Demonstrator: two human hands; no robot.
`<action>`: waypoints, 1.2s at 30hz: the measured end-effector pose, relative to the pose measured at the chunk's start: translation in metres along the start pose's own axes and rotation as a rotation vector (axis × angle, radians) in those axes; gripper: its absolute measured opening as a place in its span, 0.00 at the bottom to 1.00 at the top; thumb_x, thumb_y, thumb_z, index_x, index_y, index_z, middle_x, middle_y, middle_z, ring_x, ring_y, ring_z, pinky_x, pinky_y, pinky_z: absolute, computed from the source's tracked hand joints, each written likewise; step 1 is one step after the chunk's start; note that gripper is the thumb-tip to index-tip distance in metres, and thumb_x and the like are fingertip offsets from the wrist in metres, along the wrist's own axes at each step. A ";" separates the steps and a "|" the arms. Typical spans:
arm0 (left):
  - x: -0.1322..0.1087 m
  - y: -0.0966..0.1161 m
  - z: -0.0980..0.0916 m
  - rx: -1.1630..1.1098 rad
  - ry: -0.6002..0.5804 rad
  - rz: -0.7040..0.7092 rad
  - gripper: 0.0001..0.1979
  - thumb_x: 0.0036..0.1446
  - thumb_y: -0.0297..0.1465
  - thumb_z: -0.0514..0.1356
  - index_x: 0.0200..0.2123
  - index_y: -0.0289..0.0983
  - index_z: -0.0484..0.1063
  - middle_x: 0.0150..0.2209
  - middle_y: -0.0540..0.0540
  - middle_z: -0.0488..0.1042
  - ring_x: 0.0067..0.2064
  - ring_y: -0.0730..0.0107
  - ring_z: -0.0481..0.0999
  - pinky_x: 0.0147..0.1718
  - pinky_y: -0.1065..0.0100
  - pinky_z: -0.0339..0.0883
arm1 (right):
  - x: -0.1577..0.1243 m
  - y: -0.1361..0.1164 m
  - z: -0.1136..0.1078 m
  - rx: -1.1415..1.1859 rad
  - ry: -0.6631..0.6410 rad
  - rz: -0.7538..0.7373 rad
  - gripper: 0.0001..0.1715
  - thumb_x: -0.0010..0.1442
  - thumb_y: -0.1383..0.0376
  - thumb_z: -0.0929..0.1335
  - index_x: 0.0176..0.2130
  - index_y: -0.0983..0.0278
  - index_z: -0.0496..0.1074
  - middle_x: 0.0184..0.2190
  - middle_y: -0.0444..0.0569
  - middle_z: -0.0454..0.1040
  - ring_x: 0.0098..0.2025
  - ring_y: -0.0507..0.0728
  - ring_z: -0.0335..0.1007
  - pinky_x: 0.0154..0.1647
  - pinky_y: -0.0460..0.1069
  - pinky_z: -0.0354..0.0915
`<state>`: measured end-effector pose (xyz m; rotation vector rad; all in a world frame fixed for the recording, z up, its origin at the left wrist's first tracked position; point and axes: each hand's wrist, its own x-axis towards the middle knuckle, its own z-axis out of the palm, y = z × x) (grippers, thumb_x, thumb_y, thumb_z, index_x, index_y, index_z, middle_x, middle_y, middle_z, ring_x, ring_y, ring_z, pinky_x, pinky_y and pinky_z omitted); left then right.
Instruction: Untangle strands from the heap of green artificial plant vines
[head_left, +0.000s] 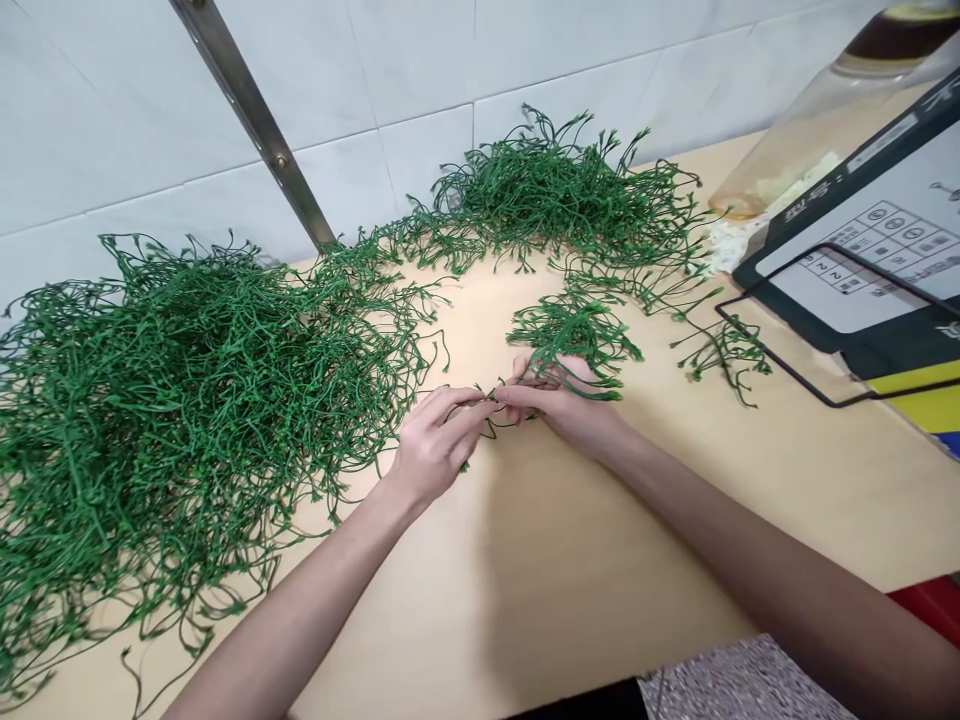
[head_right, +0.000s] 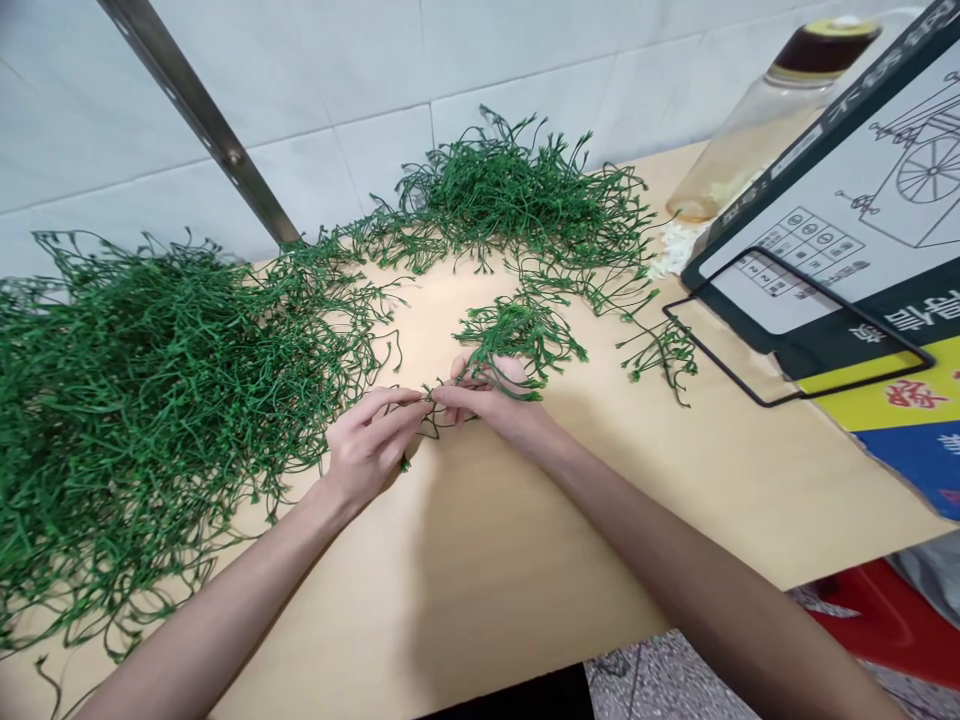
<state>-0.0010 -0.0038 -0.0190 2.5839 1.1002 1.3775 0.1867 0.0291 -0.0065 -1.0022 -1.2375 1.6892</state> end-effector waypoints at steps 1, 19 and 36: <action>0.000 0.000 0.000 -0.006 0.010 -0.017 0.08 0.61 0.24 0.59 0.40 0.36 0.77 0.39 0.43 0.79 0.38 0.71 0.78 0.38 0.71 0.73 | 0.000 0.001 0.000 0.005 0.000 -0.004 0.17 0.49 0.57 0.76 0.26 0.62 0.66 0.20 0.40 0.72 0.24 0.51 0.69 0.28 0.47 0.66; 0.002 0.000 0.001 -0.004 0.014 -0.085 0.09 0.62 0.25 0.58 0.41 0.37 0.78 0.33 0.45 0.77 0.36 0.69 0.72 0.35 0.68 0.69 | 0.002 0.006 -0.003 -0.030 0.011 -0.055 0.16 0.51 0.57 0.76 0.28 0.63 0.69 0.22 0.41 0.72 0.25 0.50 0.69 0.28 0.47 0.66; 0.008 -0.003 0.003 0.257 0.267 -0.481 0.14 0.63 0.31 0.57 0.52 0.42 0.72 0.58 0.39 0.68 0.61 0.53 0.62 0.58 0.49 0.57 | -0.003 -0.002 0.002 -0.099 0.027 -0.084 0.20 0.50 0.53 0.76 0.32 0.61 0.68 0.23 0.42 0.71 0.25 0.51 0.68 0.29 0.49 0.68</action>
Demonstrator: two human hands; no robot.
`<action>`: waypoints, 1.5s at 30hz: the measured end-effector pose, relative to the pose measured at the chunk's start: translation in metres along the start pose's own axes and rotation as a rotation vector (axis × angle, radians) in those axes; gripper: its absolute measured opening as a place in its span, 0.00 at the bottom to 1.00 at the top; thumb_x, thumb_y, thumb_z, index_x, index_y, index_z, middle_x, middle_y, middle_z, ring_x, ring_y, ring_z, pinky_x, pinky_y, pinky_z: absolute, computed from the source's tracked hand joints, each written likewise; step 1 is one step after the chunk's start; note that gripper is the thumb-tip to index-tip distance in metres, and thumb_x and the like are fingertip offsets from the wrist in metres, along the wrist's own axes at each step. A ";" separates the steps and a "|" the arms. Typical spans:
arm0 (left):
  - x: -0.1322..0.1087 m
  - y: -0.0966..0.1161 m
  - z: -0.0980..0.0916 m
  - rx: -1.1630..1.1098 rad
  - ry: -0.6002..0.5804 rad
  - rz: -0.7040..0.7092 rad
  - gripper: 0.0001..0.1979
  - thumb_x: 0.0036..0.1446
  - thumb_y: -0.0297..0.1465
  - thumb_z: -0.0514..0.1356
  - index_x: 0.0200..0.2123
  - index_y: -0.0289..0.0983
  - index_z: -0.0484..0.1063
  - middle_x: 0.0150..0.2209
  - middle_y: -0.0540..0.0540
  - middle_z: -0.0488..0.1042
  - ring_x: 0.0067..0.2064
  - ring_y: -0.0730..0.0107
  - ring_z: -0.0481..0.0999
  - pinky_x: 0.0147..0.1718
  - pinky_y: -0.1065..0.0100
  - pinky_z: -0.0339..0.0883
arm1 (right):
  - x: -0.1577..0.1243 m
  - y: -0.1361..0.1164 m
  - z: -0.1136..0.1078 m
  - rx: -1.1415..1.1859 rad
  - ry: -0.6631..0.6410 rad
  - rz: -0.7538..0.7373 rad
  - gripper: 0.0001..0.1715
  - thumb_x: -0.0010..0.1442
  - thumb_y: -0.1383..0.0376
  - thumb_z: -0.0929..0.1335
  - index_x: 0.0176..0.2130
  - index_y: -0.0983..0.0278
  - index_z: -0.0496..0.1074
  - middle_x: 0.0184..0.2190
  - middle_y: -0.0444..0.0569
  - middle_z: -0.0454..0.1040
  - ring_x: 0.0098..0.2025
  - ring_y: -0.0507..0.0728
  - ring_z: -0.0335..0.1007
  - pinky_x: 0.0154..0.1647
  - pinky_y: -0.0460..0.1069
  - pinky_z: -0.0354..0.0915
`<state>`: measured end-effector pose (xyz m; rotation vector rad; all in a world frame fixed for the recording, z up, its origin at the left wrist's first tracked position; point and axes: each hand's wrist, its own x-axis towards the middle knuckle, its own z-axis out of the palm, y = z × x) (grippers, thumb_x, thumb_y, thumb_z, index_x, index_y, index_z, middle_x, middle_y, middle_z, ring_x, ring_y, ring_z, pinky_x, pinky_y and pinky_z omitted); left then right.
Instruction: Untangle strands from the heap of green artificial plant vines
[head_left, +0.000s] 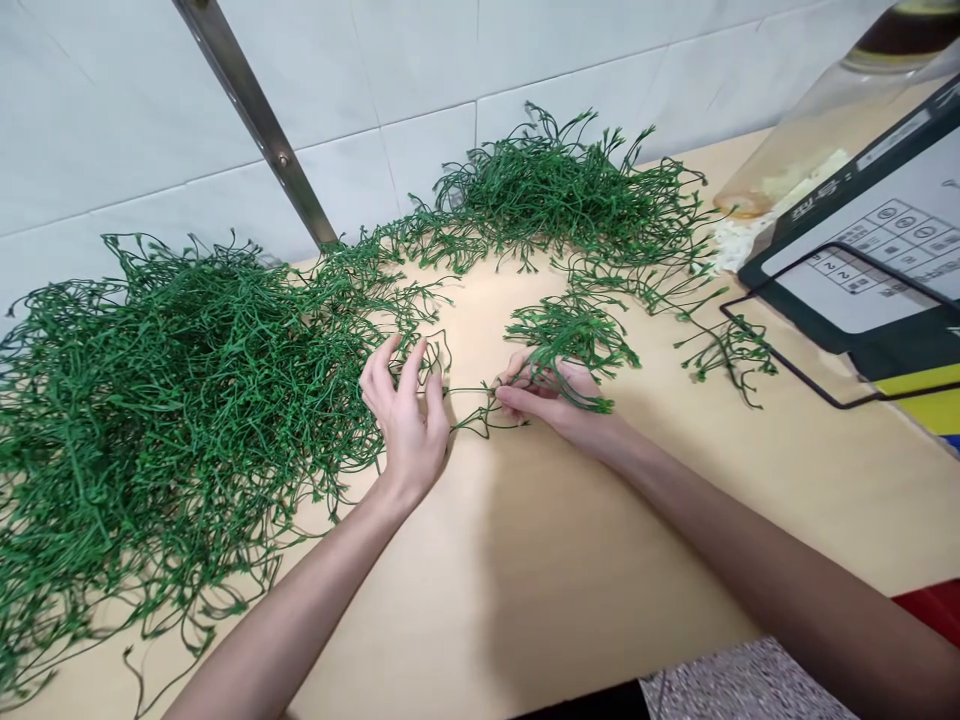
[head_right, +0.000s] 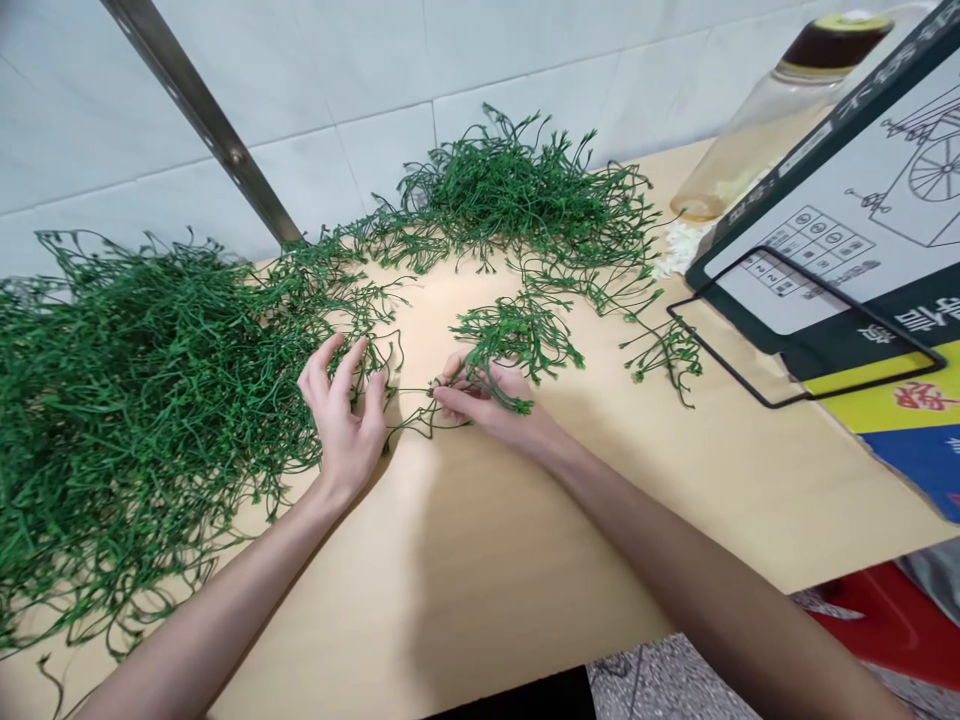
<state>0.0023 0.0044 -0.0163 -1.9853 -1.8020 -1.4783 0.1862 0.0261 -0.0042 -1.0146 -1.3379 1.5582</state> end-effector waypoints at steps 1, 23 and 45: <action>0.000 0.000 0.000 -0.018 0.000 0.060 0.16 0.63 0.30 0.57 0.54 0.42 0.71 0.59 0.39 0.67 0.63 0.53 0.61 0.60 0.48 0.57 | 0.000 0.001 -0.001 0.007 -0.021 -0.006 0.20 0.51 0.53 0.75 0.33 0.61 0.67 0.23 0.42 0.71 0.25 0.51 0.68 0.30 0.49 0.68; -0.001 0.005 0.002 -0.500 -0.406 -0.204 0.07 0.64 0.29 0.56 0.43 0.37 0.73 0.35 0.46 0.80 0.36 0.71 0.81 0.34 0.72 0.73 | 0.000 0.000 -0.004 -0.269 0.103 -0.125 0.15 0.60 0.51 0.69 0.32 0.60 0.70 0.23 0.42 0.65 0.28 0.53 0.62 0.33 0.50 0.60; 0.001 0.004 0.000 -0.281 -0.418 0.168 0.10 0.56 0.33 0.66 0.41 0.37 0.78 0.37 0.43 0.76 0.41 0.65 0.74 0.41 0.63 0.70 | 0.003 0.004 -0.003 -0.177 0.005 -0.123 0.18 0.55 0.51 0.72 0.31 0.62 0.72 0.28 0.45 0.75 0.32 0.54 0.73 0.38 0.50 0.71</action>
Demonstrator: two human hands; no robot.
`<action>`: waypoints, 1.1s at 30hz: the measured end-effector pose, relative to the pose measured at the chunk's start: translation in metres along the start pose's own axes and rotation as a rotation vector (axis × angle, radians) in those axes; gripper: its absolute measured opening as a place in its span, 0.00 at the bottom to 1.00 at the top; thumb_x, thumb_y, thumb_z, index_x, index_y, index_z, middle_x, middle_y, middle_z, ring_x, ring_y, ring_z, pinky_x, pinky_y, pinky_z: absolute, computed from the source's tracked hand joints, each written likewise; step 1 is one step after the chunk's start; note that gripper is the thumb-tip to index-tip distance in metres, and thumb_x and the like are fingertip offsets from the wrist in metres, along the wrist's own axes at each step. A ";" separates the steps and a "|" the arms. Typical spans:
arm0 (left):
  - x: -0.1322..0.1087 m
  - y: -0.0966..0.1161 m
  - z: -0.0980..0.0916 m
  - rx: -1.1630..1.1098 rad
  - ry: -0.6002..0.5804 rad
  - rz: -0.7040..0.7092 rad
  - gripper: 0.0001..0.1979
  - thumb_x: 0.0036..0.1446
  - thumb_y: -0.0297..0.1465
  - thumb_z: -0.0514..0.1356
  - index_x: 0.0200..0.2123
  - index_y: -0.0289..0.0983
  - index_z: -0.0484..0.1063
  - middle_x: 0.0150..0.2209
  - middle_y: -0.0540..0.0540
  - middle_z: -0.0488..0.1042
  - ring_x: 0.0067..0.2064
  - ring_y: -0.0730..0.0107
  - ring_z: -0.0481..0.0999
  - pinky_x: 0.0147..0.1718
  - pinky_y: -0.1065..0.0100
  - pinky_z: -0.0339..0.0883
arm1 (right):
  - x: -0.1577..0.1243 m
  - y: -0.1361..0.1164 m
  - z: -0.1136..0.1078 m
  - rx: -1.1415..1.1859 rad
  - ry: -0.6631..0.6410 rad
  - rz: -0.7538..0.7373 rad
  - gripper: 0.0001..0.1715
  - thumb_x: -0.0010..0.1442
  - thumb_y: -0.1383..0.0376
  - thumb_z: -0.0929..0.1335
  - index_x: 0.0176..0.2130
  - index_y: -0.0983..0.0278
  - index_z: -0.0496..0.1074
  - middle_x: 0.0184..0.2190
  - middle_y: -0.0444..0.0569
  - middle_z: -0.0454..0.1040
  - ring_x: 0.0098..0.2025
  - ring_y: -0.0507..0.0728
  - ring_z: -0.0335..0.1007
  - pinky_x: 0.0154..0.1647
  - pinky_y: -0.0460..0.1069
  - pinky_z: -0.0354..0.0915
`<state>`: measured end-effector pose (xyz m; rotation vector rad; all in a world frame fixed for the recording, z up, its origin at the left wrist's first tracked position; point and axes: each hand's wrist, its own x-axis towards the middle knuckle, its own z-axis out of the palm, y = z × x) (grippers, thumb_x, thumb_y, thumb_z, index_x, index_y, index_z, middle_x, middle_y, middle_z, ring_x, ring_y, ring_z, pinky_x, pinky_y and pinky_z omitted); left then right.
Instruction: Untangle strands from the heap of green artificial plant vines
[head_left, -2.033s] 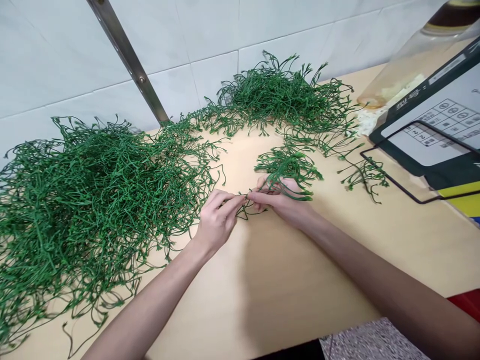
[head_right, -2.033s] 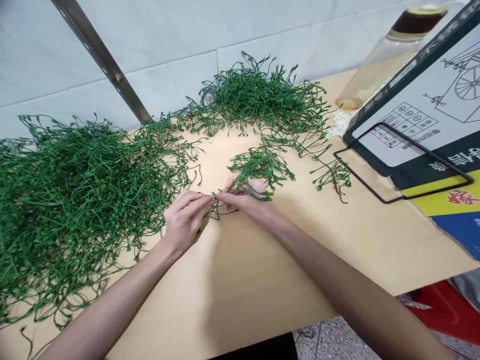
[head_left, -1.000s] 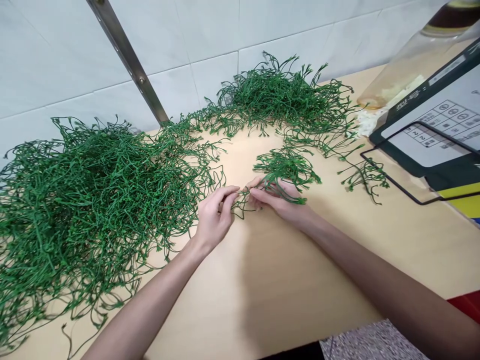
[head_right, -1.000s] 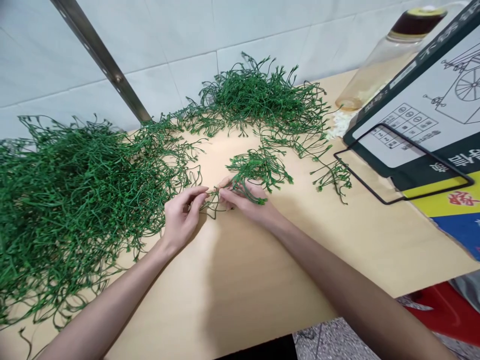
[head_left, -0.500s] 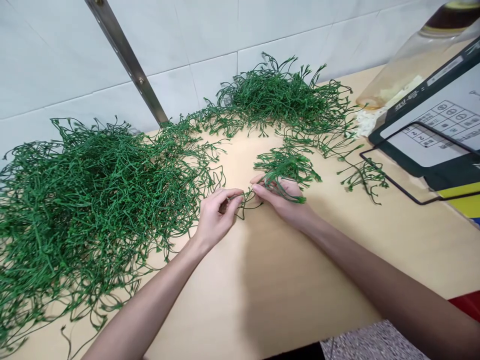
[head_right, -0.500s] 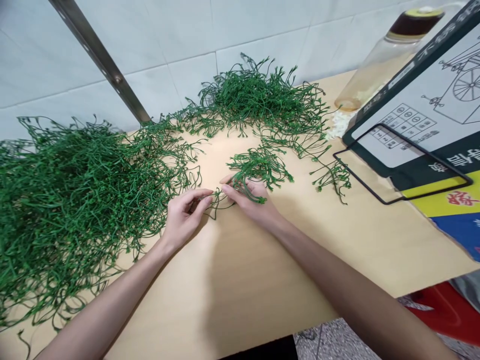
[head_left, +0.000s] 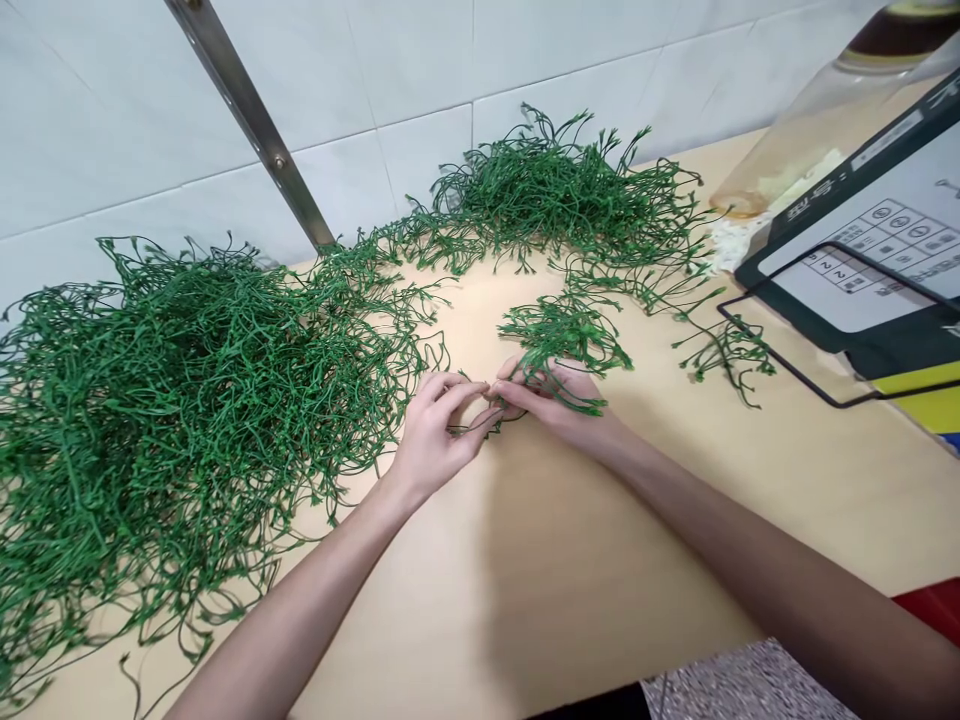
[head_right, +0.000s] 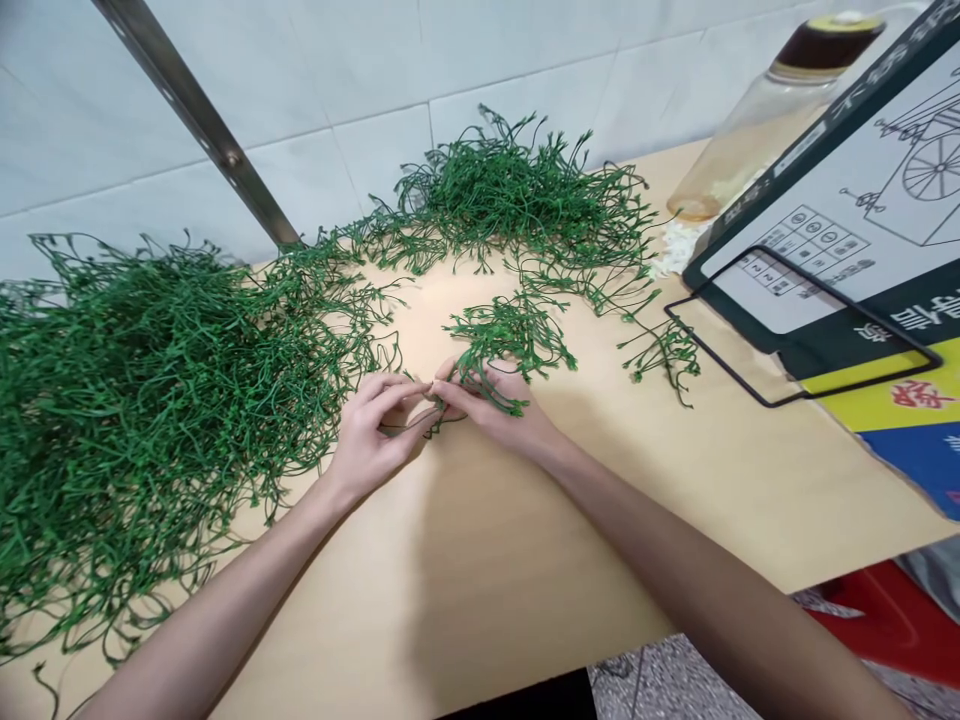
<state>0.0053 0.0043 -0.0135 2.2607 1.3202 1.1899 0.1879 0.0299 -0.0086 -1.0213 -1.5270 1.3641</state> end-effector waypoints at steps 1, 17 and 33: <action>0.000 0.000 0.000 0.006 0.021 -0.017 0.09 0.54 0.35 0.67 0.39 0.37 0.78 0.38 0.43 0.75 0.42 0.64 0.74 0.42 0.63 0.70 | 0.000 0.001 0.000 0.011 0.013 0.014 0.18 0.55 0.51 0.73 0.31 0.62 0.72 0.27 0.44 0.74 0.31 0.54 0.73 0.37 0.50 0.71; 0.001 0.011 -0.005 -0.069 -0.007 -0.045 0.07 0.64 0.29 0.55 0.35 0.37 0.73 0.32 0.47 0.78 0.35 0.69 0.75 0.37 0.67 0.68 | 0.000 -0.001 0.004 0.099 -0.039 0.049 0.18 0.55 0.49 0.72 0.31 0.60 0.69 0.26 0.42 0.74 0.29 0.55 0.75 0.38 0.52 0.75; -0.001 0.008 -0.002 -0.120 0.051 -0.015 0.06 0.61 0.28 0.60 0.41 0.37 0.74 0.29 0.48 0.77 0.33 0.71 0.75 0.35 0.70 0.70 | -0.001 0.001 0.004 0.213 0.102 0.131 0.27 0.41 0.54 0.79 0.34 0.62 0.67 0.27 0.43 0.75 0.31 0.54 0.75 0.39 0.51 0.73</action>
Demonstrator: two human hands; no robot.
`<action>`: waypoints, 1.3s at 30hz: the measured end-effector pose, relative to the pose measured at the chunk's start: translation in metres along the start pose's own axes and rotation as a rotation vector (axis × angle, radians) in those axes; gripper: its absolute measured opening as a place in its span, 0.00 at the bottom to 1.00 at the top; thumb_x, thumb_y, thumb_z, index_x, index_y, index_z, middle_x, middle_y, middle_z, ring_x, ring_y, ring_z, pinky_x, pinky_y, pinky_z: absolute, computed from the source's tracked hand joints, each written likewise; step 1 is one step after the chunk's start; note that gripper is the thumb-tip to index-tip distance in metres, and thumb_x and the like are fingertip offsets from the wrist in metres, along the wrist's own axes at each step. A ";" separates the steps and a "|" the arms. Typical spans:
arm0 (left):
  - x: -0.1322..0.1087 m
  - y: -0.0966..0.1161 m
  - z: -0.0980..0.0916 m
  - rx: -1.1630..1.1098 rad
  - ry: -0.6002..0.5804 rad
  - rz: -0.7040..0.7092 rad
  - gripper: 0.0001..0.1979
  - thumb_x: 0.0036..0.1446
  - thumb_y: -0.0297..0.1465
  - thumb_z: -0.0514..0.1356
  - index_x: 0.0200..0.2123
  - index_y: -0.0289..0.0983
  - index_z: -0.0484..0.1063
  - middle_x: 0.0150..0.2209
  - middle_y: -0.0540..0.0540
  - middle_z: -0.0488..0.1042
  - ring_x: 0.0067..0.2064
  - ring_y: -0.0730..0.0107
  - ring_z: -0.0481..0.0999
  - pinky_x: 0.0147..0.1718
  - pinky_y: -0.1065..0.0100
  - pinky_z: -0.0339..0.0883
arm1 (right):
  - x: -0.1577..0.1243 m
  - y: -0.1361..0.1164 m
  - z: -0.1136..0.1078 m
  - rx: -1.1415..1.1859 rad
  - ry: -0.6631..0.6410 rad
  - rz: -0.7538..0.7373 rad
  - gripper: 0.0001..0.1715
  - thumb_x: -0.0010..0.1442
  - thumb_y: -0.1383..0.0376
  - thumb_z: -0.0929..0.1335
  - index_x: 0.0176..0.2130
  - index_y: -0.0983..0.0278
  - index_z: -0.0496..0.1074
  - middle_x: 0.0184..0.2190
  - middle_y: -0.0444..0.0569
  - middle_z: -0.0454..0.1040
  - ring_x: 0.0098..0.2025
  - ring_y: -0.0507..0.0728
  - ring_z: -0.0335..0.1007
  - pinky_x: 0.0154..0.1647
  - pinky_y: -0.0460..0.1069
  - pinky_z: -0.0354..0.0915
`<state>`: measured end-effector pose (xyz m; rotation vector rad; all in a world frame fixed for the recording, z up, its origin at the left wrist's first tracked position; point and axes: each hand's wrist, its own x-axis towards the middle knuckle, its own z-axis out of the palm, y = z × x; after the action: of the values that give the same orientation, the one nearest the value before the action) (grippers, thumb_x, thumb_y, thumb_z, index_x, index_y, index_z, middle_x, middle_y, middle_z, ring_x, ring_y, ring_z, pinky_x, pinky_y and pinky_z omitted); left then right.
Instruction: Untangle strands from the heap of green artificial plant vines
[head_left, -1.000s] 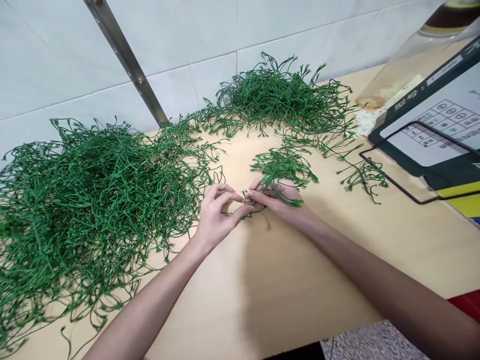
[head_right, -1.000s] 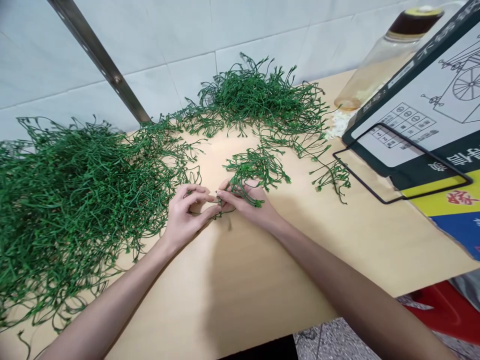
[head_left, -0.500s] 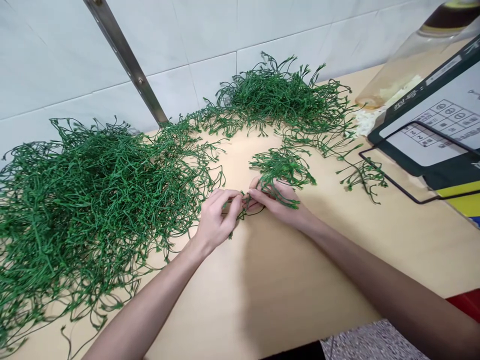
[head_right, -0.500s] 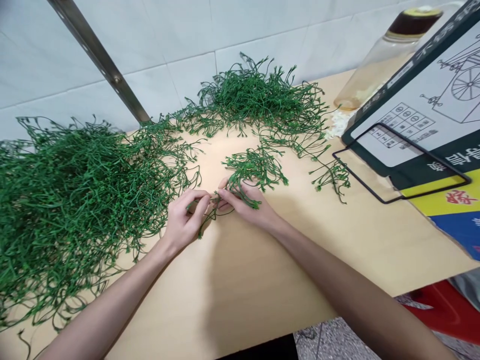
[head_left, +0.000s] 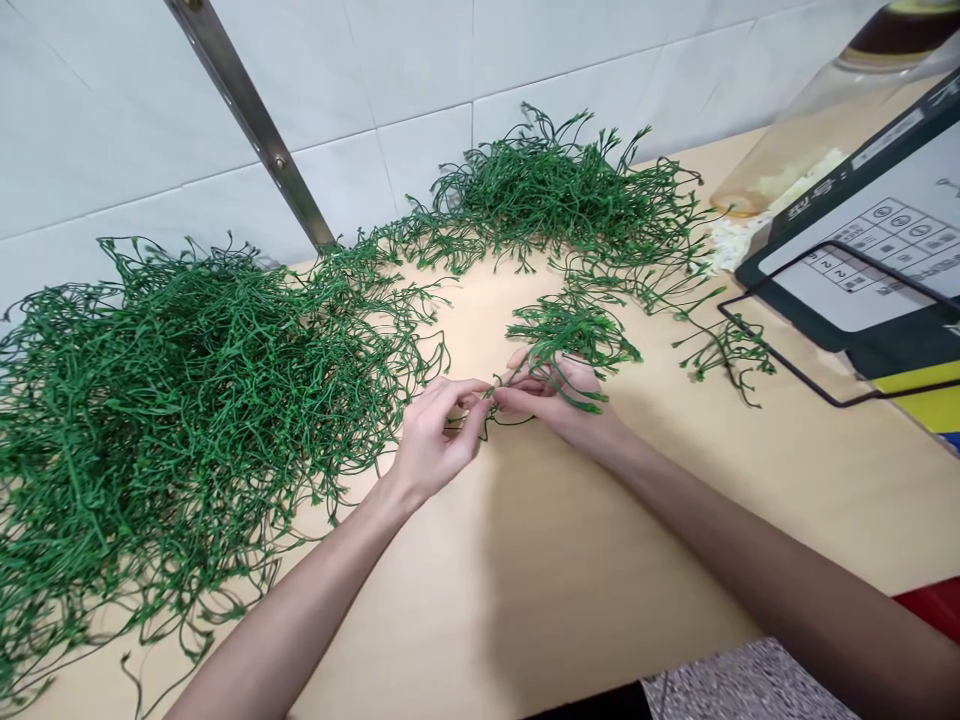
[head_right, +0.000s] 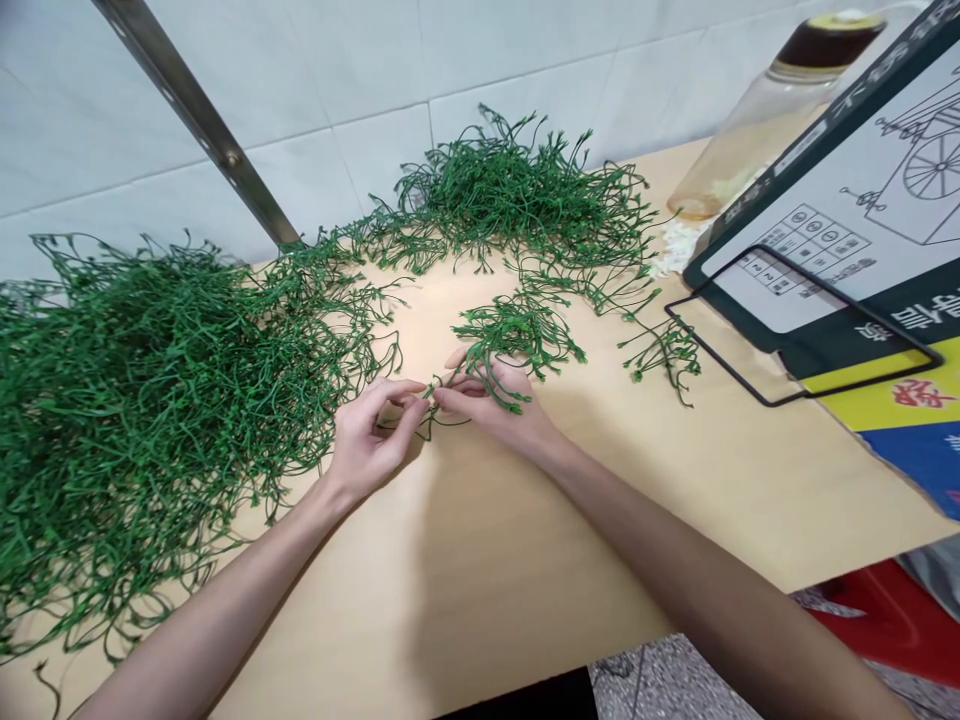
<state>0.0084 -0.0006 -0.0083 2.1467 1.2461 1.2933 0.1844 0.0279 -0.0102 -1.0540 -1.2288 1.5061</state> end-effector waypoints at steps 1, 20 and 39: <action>0.000 0.000 0.000 -0.006 -0.008 0.016 0.06 0.60 0.28 0.60 0.41 0.38 0.74 0.29 0.48 0.77 0.34 0.70 0.75 0.36 0.69 0.71 | 0.000 0.000 0.000 0.001 0.001 -0.003 0.26 0.42 0.54 0.79 0.34 0.62 0.67 0.27 0.43 0.75 0.31 0.53 0.74 0.38 0.51 0.72; -0.008 -0.007 0.002 -0.147 -0.141 0.087 0.31 0.66 0.24 0.51 0.69 0.41 0.44 0.51 0.40 0.79 0.56 0.64 0.76 0.53 0.59 0.72 | -0.001 -0.004 0.000 -0.015 -0.069 -0.027 0.26 0.44 0.54 0.78 0.36 0.59 0.65 0.25 0.39 0.73 0.29 0.52 0.73 0.36 0.49 0.70; -0.007 -0.008 0.005 0.069 0.081 0.120 0.17 0.62 0.26 0.58 0.54 0.40 0.61 0.45 0.43 0.70 0.41 0.72 0.74 0.34 0.72 0.72 | -0.002 0.009 -0.003 -0.109 -0.126 -0.072 0.29 0.49 0.57 0.77 0.48 0.59 0.66 0.29 0.42 0.75 0.32 0.54 0.75 0.36 0.50 0.73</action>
<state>0.0071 -0.0010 -0.0202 2.2688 1.2268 1.4184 0.1866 0.0252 -0.0193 -0.9861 -1.4354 1.4829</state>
